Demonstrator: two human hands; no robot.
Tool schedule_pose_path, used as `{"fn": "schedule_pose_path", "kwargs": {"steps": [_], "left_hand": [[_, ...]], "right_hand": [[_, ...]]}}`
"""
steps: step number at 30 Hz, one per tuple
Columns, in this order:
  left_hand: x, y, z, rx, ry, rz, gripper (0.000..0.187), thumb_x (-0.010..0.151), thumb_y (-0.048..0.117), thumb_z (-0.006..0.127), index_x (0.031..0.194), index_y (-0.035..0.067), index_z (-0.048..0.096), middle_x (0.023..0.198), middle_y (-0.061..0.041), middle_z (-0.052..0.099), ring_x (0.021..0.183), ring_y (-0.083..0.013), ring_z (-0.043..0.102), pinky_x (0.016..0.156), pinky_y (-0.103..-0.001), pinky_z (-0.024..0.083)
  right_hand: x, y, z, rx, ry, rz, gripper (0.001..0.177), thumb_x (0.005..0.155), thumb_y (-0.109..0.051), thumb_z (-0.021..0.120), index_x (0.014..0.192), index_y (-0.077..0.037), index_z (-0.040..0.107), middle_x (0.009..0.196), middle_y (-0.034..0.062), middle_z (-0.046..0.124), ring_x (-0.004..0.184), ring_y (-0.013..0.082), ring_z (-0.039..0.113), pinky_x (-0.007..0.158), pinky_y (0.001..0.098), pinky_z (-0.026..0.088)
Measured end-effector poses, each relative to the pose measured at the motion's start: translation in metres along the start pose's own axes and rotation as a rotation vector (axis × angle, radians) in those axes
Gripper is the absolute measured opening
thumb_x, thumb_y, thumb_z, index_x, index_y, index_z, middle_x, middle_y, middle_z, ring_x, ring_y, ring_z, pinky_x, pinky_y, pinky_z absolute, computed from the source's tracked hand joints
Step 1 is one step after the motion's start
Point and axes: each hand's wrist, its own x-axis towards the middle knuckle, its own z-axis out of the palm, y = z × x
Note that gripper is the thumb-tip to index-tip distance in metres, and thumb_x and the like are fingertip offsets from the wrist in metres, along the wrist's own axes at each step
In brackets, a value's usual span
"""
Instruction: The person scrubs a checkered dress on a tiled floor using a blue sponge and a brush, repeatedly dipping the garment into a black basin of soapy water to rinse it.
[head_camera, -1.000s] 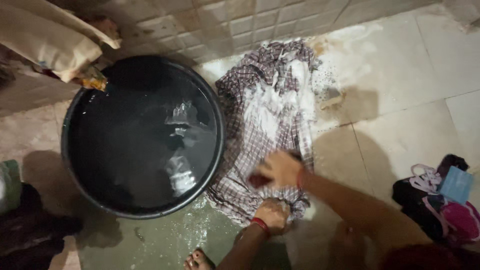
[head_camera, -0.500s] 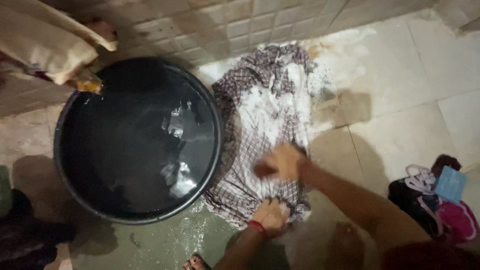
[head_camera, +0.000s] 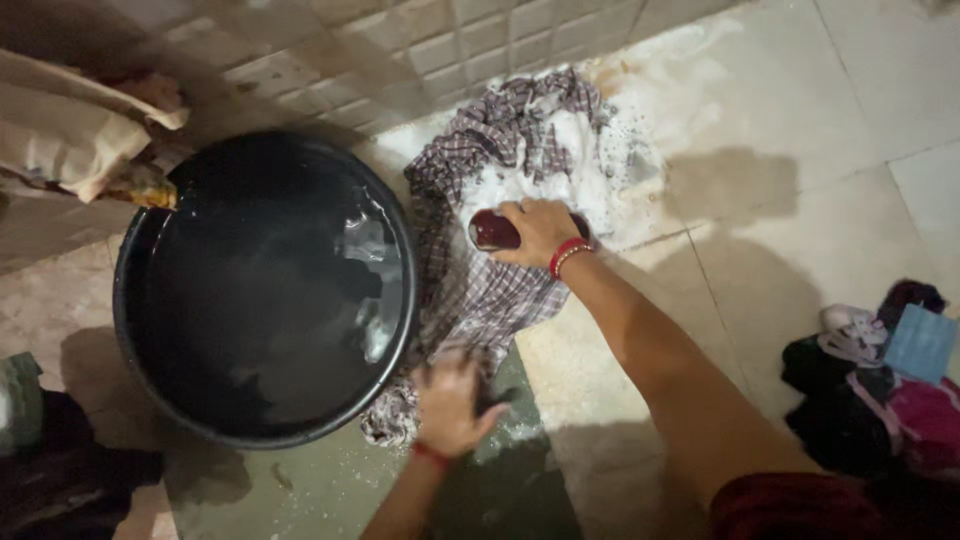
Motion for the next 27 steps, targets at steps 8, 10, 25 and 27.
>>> {"fn": "schedule_pose_path", "kwargs": {"steps": [8, 10, 25, 27], "left_hand": [[0.138, 0.043, 0.11, -0.005, -0.017, -0.169, 0.027, 0.101, 0.026, 0.052, 0.116, 0.008, 0.067, 0.11, -0.016, 0.068, 0.112, -0.0371, 0.061, 0.103, -0.055, 0.043], [0.127, 0.036, 0.128, 0.009, -0.102, -0.066, 0.028, 0.102, 0.025, 0.052, 0.115, 0.007, 0.069, 0.094, -0.014, 0.071, 0.094, -0.0348, 0.065, 0.105, -0.055, 0.044], [0.022, 0.056, 0.117, -0.199, -0.089, 0.404, 0.025, 0.087, 0.037, 0.064, 0.088, 0.012, 0.065, 0.075, -0.01, 0.07, 0.072, -0.03, 0.069, 0.077, -0.046, 0.05], [0.021, 0.059, 0.116, -0.201, -0.041, 0.413, 0.025, 0.085, 0.036, 0.064, 0.089, 0.011, 0.065, 0.073, -0.01, 0.069, 0.073, -0.0293, 0.069, 0.078, -0.046, 0.05]], "right_hand": [[0.0, -0.001, -0.005, 0.077, -0.04, -0.024, 0.079, 0.067, -0.069, 0.078, 0.124, -0.017, 0.062, 0.105, 0.0156, 0.071, 0.095, 0.0362, 0.07, 0.08, 0.049, 0.055], [-0.018, -0.008, -0.008, 0.059, -0.148, -0.03, 0.077, 0.068, -0.071, 0.076, 0.123, -0.018, 0.063, 0.102, 0.0135, 0.07, 0.092, 0.0324, 0.071, 0.078, 0.0465, 0.055], [0.015, -0.019, -0.012, -0.157, -0.131, 0.088, 0.077, 0.081, -0.072, 0.066, 0.124, -0.008, 0.062, 0.094, 0.0168, 0.07, 0.086, 0.033, 0.071, 0.072, 0.0488, 0.056], [-0.025, -0.032, -0.012, -0.138, -0.196, -0.033, 0.083, 0.077, -0.075, 0.067, 0.126, -0.009, 0.061, 0.096, 0.0188, 0.069, 0.085, 0.0342, 0.07, 0.07, 0.0501, 0.055]]}}
